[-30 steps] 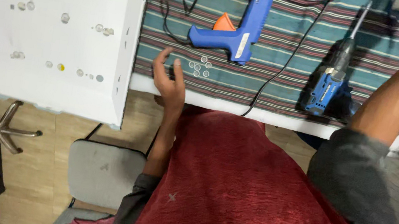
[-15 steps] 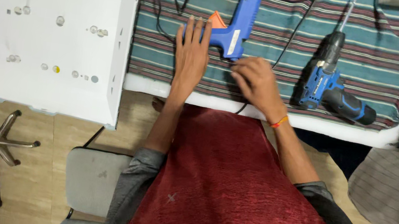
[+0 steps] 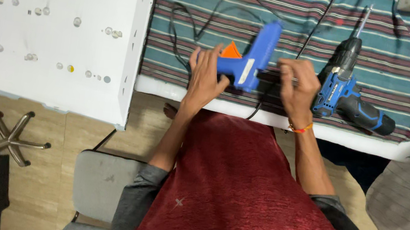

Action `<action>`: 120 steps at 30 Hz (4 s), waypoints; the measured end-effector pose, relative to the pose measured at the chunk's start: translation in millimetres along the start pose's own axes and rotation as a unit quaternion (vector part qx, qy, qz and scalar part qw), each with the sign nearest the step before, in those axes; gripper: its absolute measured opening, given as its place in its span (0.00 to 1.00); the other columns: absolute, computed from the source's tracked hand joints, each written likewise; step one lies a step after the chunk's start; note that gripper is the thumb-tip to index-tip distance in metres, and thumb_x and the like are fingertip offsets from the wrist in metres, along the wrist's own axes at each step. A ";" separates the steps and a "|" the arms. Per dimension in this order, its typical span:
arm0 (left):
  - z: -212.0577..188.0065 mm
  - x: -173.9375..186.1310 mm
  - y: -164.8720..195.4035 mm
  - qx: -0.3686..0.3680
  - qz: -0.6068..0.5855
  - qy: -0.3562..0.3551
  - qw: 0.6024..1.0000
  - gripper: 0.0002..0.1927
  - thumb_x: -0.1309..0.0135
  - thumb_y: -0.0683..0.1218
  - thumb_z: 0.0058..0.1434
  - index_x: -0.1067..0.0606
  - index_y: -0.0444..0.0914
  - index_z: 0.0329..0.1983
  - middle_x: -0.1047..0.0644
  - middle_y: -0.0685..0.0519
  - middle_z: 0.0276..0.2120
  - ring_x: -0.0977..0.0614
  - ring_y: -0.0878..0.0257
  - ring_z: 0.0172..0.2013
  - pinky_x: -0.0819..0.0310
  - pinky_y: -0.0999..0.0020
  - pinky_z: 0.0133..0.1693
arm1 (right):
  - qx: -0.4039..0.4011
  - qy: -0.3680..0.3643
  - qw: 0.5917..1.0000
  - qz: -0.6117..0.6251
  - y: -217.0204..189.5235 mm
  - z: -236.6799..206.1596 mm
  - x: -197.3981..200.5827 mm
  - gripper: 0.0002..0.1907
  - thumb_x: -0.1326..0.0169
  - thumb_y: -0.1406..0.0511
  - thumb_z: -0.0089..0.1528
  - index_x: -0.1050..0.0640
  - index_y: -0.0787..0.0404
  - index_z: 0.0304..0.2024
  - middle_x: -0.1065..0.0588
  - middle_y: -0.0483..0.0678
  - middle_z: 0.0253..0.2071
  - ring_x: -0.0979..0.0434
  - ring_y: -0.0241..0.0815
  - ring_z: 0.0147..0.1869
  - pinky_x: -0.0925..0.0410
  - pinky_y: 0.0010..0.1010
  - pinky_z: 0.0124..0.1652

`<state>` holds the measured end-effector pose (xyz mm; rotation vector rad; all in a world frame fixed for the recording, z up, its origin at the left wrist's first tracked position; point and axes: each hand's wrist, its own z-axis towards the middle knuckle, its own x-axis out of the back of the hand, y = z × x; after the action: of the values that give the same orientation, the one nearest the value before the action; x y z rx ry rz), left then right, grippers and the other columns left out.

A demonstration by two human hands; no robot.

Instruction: The person marks positions on a white LED light panel with a blue pen, then plugs in a hot glue gun and applies glue to small LED bulb components, pressing them into the panel's holes one at a time. They handle the panel, a power cord, and small round LED bulbs across the workbench.

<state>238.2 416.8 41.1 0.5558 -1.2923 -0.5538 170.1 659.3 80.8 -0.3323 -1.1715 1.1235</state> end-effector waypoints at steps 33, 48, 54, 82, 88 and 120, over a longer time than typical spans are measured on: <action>1.6 9.9 -53.2 0.388 -0.632 0.128 0.658 0.31 0.42 0.67 0.60 0.25 0.34 0.40 0.27 0.51 0.19 0.24 0.62 0.17 0.23 0.63 0.23 | -0.046 -0.122 0.982 0.138 -23.2 3.5 -95.9 0.07 0.46 0.69 0.71 0.20 0.68 0.46 0.22 0.53 0.38 0.22 0.43 0.39 0.31 0.31 0.41; -5.6 8.0 -56.9 0.364 -0.651 0.149 0.650 0.29 0.43 0.64 0.63 0.27 0.33 0.43 0.27 0.50 0.20 0.23 0.62 0.18 0.22 0.62 0.24 | -0.065 -0.135 0.981 0.125 -3.7 6.8 -119.3 0.08 0.46 0.69 0.71 0.19 0.68 0.47 0.19 0.54 0.35 0.18 0.40 0.34 0.29 0.29 0.34; -5.4 8.8 -57.1 0.366 -0.653 0.152 0.646 0.29 0.42 0.65 0.62 0.27 0.33 0.43 0.27 0.51 0.20 0.24 0.62 0.18 0.22 0.61 0.24 | -0.066 -0.137 0.980 0.126 -5.4 7.1 -120.8 0.08 0.46 0.68 0.72 0.19 0.68 0.46 0.19 0.53 0.34 0.18 0.40 0.34 0.29 0.29 0.34; -49.1 -32.9 -42.6 0.310 -0.551 0.191 0.751 0.27 0.43 0.56 0.69 0.31 0.30 0.57 0.23 0.46 0.41 0.19 0.61 0.38 0.23 0.67 0.37 | -0.048 -0.145 0.979 0.138 15.7 -0.4 -141.7 0.12 0.49 0.64 0.74 0.21 0.69 0.47 0.20 0.50 0.35 0.20 0.34 0.38 0.28 0.27 0.39; -93.9 -24.1 -38.4 0.280 -0.576 0.238 0.730 0.21 0.49 0.51 0.70 0.29 0.32 0.59 0.21 0.48 0.47 0.16 0.61 0.45 0.19 0.66 0.45 | -0.041 -0.141 0.984 0.104 23.8 -1.8 -142.7 0.12 0.48 0.64 0.74 0.21 0.69 0.46 0.20 0.51 0.34 0.20 0.35 0.38 0.28 0.28 0.39; -300.4 101.7 -103.3 0.218 -0.424 -0.106 0.873 0.15 0.49 0.52 0.72 0.24 0.35 0.45 0.20 0.55 0.32 0.19 0.68 0.33 0.23 0.71 0.39 | -0.007 0.077 0.978 -0.196 -44.2 -74.6 -183.2 0.11 0.51 0.73 0.71 0.25 0.66 0.55 0.28 0.59 0.55 0.31 0.61 0.60 0.37 0.50 0.59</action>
<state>544.3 294.1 -9.0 1.5118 -1.3498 -1.0728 264.5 511.0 -20.2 -0.1830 -1.0523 0.7313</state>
